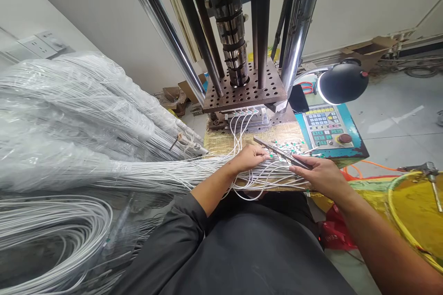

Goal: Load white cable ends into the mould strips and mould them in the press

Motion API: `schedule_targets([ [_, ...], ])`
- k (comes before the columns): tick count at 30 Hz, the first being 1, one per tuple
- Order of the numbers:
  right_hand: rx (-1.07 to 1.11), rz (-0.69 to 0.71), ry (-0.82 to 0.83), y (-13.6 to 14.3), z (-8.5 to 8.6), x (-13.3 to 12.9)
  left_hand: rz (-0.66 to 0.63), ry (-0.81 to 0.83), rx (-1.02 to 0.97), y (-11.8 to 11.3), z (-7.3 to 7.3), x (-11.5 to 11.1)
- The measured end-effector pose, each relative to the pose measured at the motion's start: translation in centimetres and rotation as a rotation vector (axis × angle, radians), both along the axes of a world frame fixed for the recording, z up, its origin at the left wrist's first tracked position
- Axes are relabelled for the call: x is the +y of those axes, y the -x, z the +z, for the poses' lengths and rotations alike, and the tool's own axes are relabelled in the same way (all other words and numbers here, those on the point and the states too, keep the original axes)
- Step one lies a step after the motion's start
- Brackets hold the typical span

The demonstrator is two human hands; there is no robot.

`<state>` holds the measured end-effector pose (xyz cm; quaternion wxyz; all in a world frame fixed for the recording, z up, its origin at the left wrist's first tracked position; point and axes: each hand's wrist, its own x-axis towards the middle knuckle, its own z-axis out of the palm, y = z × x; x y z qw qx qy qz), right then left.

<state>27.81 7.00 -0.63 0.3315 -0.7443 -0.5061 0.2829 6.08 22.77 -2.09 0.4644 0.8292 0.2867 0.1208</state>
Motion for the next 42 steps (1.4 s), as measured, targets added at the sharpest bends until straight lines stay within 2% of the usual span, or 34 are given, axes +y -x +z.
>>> schedule_targets([
  [4,-0.022,0.003,-0.019,0.1,0.1,0.0,0.007,0.017,-0.031,0.0,-0.2,0.0],
  [13,-0.017,-0.002,-0.025,0.3,0.0,0.0,-0.005,-0.071,0.009,0.1,0.1,-1.0],
  [22,-0.019,0.003,-0.017,0.4,0.0,-0.1,0.025,-0.068,-0.034,0.4,-0.5,-0.8],
  [34,-0.041,-0.003,-0.01,0.6,0.4,-0.3,0.012,-0.154,0.051,0.2,0.6,-1.6],
  [42,-0.051,0.003,-0.019,0.5,0.1,-0.2,0.031,-0.184,0.007,0.6,0.2,-1.6],
])
